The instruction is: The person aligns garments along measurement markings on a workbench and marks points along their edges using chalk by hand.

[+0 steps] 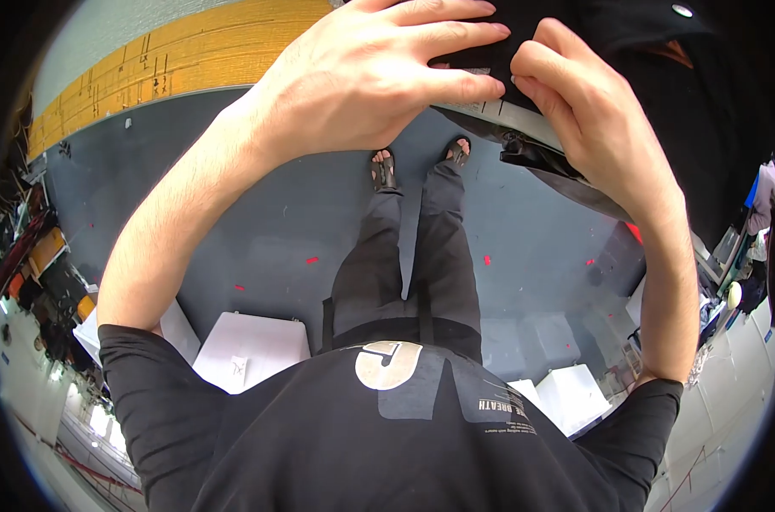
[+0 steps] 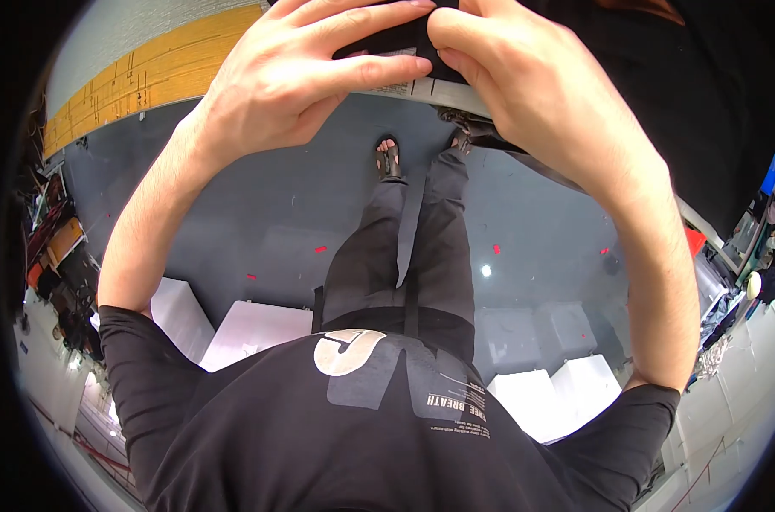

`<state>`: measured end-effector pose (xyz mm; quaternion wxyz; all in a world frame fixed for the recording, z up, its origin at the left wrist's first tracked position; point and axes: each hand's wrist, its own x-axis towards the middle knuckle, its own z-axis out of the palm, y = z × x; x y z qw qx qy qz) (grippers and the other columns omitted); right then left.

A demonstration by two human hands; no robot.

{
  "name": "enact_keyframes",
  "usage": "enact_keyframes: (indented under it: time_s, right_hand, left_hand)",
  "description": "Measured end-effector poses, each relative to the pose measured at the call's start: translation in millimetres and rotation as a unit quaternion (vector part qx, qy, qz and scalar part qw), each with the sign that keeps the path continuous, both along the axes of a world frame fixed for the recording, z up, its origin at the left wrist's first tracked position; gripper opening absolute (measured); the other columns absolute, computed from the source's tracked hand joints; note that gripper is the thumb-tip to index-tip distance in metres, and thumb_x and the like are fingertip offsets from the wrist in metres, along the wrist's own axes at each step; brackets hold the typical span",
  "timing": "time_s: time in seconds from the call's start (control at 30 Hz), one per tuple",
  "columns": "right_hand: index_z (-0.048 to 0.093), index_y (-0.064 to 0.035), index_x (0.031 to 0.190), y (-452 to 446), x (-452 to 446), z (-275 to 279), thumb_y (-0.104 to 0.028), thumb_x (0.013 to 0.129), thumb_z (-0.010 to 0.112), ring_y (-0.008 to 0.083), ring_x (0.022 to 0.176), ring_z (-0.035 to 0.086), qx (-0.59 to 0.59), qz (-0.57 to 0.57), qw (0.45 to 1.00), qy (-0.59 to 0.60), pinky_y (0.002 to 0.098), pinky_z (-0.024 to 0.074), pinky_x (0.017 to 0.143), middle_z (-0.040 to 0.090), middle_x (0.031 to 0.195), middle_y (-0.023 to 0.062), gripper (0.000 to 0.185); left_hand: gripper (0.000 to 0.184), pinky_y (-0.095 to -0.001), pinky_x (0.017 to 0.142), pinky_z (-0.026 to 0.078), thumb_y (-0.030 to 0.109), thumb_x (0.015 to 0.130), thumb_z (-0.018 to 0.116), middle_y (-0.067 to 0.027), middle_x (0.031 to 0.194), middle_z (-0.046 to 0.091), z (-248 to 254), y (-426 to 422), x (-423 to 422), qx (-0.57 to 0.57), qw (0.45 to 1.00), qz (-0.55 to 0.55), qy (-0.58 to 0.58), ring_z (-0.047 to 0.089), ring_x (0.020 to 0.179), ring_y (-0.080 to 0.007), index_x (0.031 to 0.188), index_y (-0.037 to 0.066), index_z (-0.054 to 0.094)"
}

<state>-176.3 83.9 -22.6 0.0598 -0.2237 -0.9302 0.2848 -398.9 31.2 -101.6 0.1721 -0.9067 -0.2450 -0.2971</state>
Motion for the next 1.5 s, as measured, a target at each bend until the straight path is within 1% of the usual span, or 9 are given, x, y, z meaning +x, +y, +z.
enact_keyframes:
  time_s: [0.07,0.2,0.43,0.9,1.0,1.07,1.1,1.23,1.5]
  right_hand:
    - [0.053,-0.0002,0.093,2.3,-0.7,6.3,0.001,0.090,0.054,0.0217,0.071,0.048,0.004,0.001,1.000,-0.016,0.0303,0.0420,0.063,0.045,0.087,0.0087,0.003]
    - [0.050,0.0016,0.083,4.0,-5.7,16.5,0.000,0.084,0.059,0.0339,0.071,0.054,-0.036,0.001,0.994,-0.107,0.0376,0.0472,0.062,0.047,0.087,0.0183,0.009]
    - [0.051,0.0024,0.082,4.1,-9.1,19.8,-0.002,0.083,0.062,0.0309,0.075,0.053,0.022,0.053,0.991,-0.118,0.0363,0.0483,0.063,0.047,0.088,0.0172,0.012]
    - [0.052,0.0036,0.083,4.7,-11.0,18.0,-0.002,0.083,0.063,0.0291,0.073,0.052,0.028,0.057,0.993,-0.096,0.0336,0.0485,0.064,0.047,0.089,0.0170,0.012]
    - [0.051,0.0039,0.082,3.6,-8.2,16.4,-0.001,0.083,0.061,0.0312,0.072,0.052,-0.026,0.017,0.993,-0.112,0.0356,0.0471,0.062,0.047,0.087,0.0170,0.011]
    - [0.054,0.0012,0.095,4.4,9.1,11.8,0.003,0.092,0.051,0.0162,0.075,0.051,-0.040,-0.042,0.997,0.043,0.0267,0.0433,0.067,0.050,0.094,0.0072,0.005]
    - [0.053,0.0037,0.097,6.6,21.8,12.3,0.004,0.093,0.048,0.0128,0.081,0.053,-0.101,-0.064,0.990,0.072,0.0248,0.0443,0.072,0.052,0.103,0.0079,0.007]
    - [0.056,0.0047,0.101,4.0,79.6,14.4,0.002,0.095,0.044,0.0231,0.104,0.060,-0.186,-0.133,0.969,0.096,0.0326,0.0466,0.089,0.057,0.116,0.0175,0.013]
    - [0.056,0.0025,0.090,-5.4,124.0,-5.4,-0.006,0.095,0.047,0.0217,0.105,0.061,-0.201,-0.239,0.942,0.119,0.0288,0.0425,0.089,0.061,0.114,0.0157,0.013]
  left_hand:
    - [0.038,-0.0502,0.105,0.039,0.008,0.076,0.070,-0.0201,0.126,0.058,-1.5,1.1,1.1,-0.010,1.000,-0.008,-0.025,0.052,0.122,-0.0356,0.113,0.015,0.063]
    - [0.036,-0.0502,0.105,0.039,0.010,0.077,0.069,-0.0203,0.126,0.058,-2.7,0.9,3.2,-0.034,0.998,-0.014,-0.059,0.052,0.122,-0.0353,0.112,0.015,0.064]
    - [0.031,-0.0498,0.104,0.039,0.013,0.080,0.068,-0.0193,0.125,0.058,-0.4,-0.7,4.4,-0.075,0.994,-0.021,-0.083,0.053,0.122,-0.0346,0.111,0.015,0.065]
    - [0.026,-0.0491,0.102,0.040,0.014,0.082,0.066,-0.0196,0.125,0.058,-11.1,5.0,3.9,0.001,0.997,-0.018,-0.070,0.054,0.120,-0.0346,0.108,0.015,0.066]
    - [0.027,-0.0488,0.102,0.040,0.013,0.083,0.066,-0.0193,0.126,0.058,-10.8,6.2,4.0,-0.008,0.996,-0.030,-0.087,0.054,0.121,-0.0349,0.110,0.015,0.066]
    - [0.028,-0.0485,0.101,0.040,0.012,0.082,0.066,-0.0190,0.126,0.058,-9.5,7.5,4.7,-0.012,0.995,-0.036,-0.089,0.053,0.121,-0.0349,0.110,0.015,0.066]
    - [0.028,-0.0484,0.101,0.040,0.012,0.082,0.066,-0.0190,0.126,0.058,-8.6,7.3,4.4,-0.012,0.995,-0.037,-0.087,0.052,0.122,-0.0349,0.110,0.015,0.066]
    - [0.028,-0.0488,0.101,0.040,0.010,0.080,0.066,-0.0179,0.125,0.057,-6.2,9.2,4.0,-0.035,0.994,-0.057,-0.092,0.051,0.121,-0.0345,0.108,0.015,0.067]
    - [0.037,-0.0503,0.100,0.039,-0.002,0.074,0.062,-0.0178,0.125,0.057,-25.0,25.3,8.9,-0.027,0.965,-0.164,-0.201,0.050,0.121,-0.0355,0.107,0.013,0.068]
